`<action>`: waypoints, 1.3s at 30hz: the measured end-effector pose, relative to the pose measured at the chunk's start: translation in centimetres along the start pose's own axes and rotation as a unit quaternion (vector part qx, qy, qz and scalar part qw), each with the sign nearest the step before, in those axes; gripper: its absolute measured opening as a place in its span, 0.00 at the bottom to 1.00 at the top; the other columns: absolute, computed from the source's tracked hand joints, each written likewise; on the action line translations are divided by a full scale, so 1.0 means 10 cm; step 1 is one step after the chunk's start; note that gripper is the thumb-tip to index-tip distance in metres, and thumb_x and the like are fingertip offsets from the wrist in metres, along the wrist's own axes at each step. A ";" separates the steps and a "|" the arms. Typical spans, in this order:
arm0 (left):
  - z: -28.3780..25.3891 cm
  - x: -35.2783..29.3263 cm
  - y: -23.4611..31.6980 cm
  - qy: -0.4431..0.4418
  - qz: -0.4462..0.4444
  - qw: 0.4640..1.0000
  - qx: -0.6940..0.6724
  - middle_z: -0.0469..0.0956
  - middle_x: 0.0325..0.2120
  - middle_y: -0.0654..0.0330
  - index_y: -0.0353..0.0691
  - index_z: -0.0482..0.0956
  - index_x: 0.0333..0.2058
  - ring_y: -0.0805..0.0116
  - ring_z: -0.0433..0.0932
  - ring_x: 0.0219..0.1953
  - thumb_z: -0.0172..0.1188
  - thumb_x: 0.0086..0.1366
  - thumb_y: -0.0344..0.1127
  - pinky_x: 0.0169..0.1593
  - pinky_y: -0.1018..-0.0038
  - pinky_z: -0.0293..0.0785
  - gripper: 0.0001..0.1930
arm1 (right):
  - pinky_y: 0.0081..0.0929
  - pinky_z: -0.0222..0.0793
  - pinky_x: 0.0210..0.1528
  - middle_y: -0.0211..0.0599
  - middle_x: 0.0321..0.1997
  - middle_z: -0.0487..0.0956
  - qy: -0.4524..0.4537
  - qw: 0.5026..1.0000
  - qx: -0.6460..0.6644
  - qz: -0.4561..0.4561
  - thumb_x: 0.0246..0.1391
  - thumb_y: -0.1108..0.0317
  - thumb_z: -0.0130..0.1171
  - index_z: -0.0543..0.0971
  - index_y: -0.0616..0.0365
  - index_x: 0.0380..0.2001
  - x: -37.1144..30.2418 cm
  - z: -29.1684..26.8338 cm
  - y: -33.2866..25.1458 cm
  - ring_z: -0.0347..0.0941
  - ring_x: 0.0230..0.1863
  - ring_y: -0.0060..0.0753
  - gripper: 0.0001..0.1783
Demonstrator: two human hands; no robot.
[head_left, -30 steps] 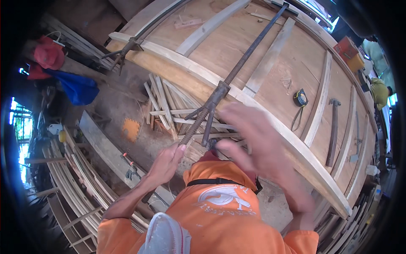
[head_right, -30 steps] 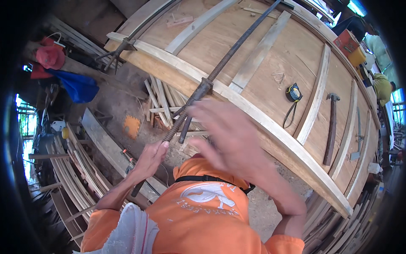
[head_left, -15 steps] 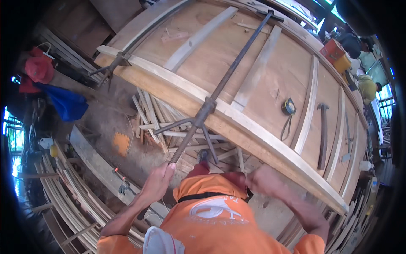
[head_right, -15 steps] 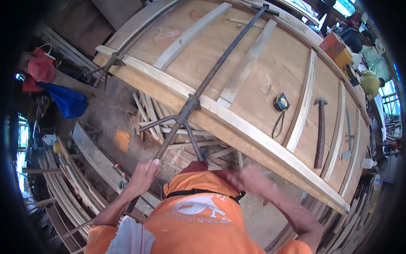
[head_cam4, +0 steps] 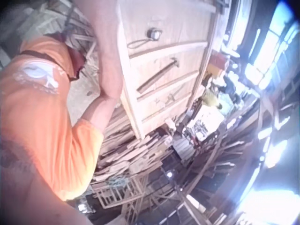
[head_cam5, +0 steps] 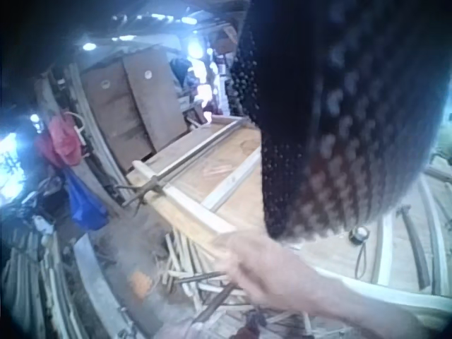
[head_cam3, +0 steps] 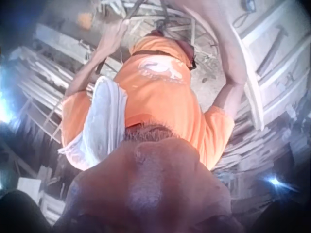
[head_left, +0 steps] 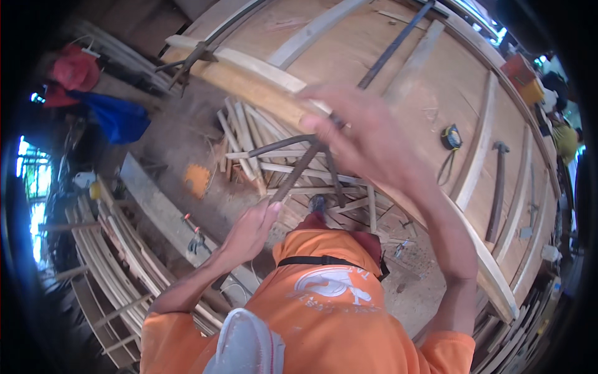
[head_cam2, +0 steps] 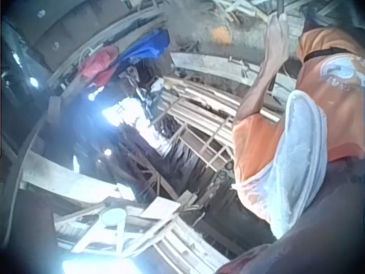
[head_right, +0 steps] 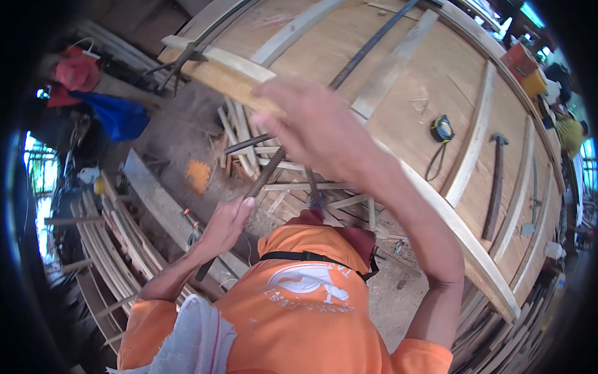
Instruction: The person assembles a large wooden frame by hammering wooden slats into place, tightening a large screw clamp, and measuring the frame with a tape measure.
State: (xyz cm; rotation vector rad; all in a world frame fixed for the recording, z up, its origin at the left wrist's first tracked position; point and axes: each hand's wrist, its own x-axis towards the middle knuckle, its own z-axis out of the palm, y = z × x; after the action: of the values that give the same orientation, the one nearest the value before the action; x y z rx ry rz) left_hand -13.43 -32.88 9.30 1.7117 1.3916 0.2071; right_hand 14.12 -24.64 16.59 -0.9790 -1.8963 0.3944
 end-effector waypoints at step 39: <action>-0.21 0.09 0.00 -0.173 -0.113 0.962 -0.178 0.68 0.22 0.62 0.37 0.70 0.30 0.68 0.65 0.22 0.42 0.82 0.56 0.29 0.63 0.65 0.28 | 0.29 0.77 0.44 0.41 0.45 0.83 -0.041 0.758 0.343 0.553 0.75 0.55 0.54 0.73 0.64 0.56 -0.83 0.56 -0.14 0.81 0.39 0.31 0.22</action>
State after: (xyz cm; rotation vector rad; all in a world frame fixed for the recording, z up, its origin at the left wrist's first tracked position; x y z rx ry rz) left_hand -14.42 -30.98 10.17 1.2140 1.1928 0.0232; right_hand 10.77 -31.23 9.67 -1.4454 -0.8446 1.6969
